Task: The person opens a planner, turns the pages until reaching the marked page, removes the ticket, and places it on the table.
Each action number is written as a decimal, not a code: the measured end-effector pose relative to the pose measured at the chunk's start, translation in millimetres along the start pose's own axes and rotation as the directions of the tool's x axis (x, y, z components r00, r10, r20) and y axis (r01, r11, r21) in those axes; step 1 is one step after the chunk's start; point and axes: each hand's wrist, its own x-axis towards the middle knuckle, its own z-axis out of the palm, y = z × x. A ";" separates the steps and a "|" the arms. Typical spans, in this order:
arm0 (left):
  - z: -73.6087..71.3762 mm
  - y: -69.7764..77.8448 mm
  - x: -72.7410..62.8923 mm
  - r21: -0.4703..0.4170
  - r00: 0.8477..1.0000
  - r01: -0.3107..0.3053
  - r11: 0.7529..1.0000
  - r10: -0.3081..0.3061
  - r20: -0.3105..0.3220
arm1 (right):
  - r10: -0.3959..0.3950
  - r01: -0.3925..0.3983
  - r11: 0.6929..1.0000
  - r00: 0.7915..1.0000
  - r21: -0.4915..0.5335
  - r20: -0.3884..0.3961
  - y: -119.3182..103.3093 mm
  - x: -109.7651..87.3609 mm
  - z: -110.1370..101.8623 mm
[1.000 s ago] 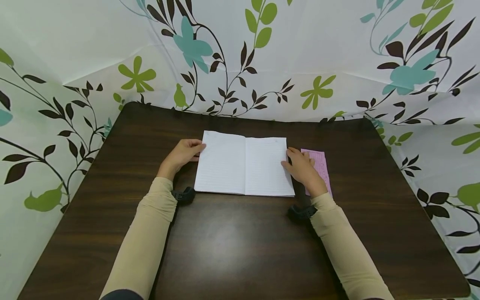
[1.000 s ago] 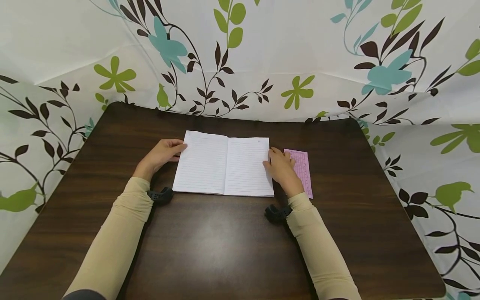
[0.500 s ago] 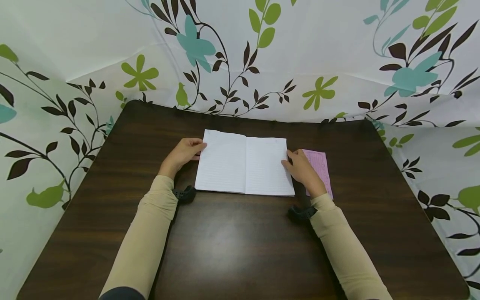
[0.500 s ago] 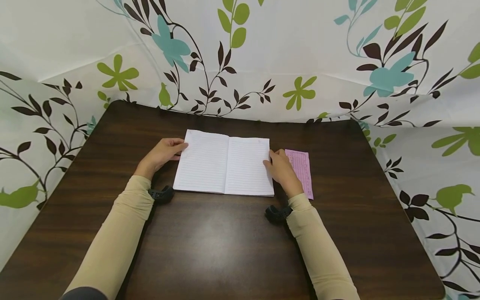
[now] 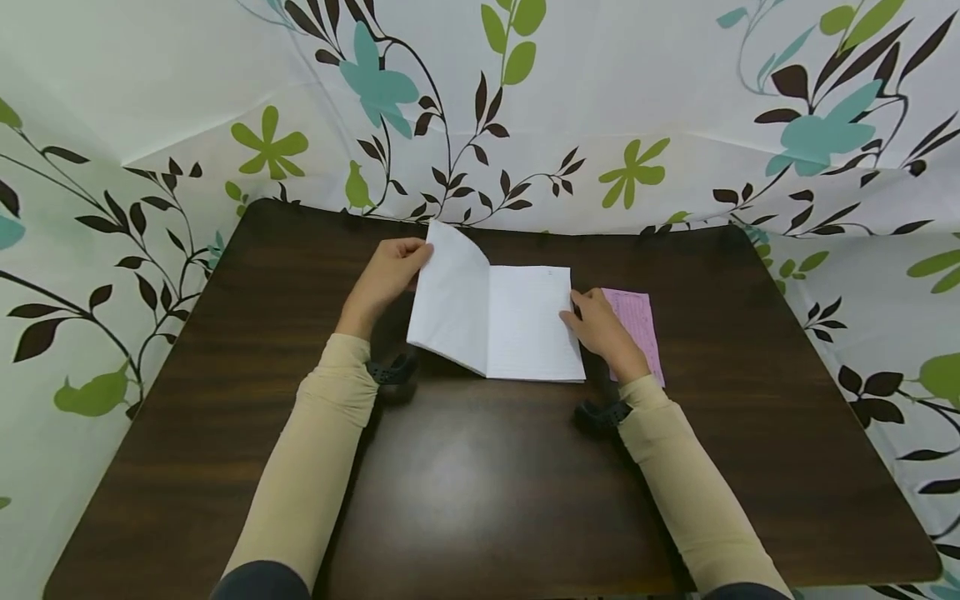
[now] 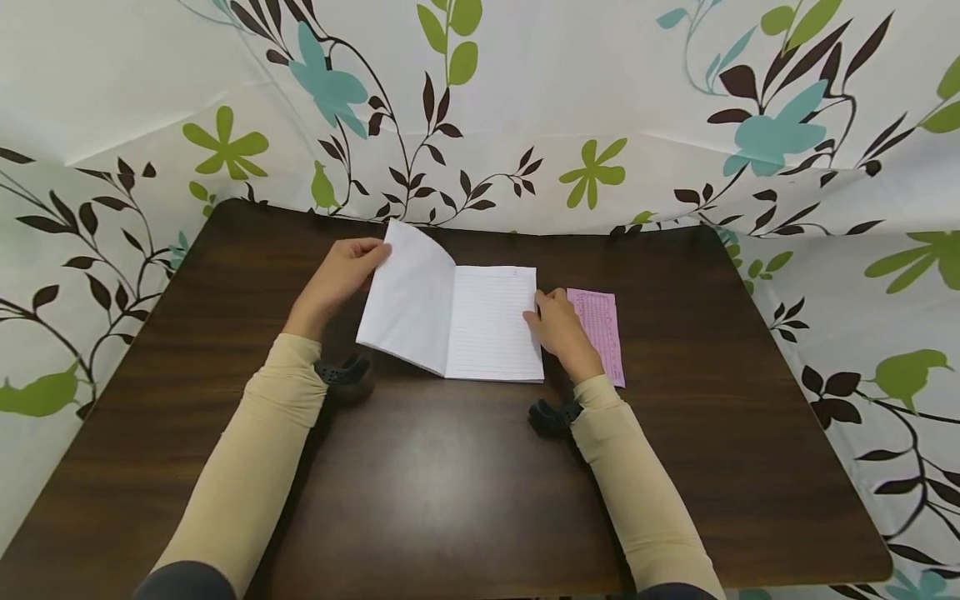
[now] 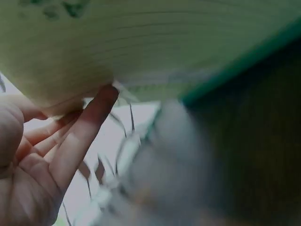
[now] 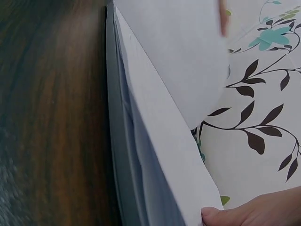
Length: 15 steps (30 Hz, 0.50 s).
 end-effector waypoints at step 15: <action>118.7 62.0 42.5 0.270 0.988 -0.070 0.960 0.028 0.155 | -0.026 0.026 1.000 0.999 0.012 0.018 6.2 2.4 -5.6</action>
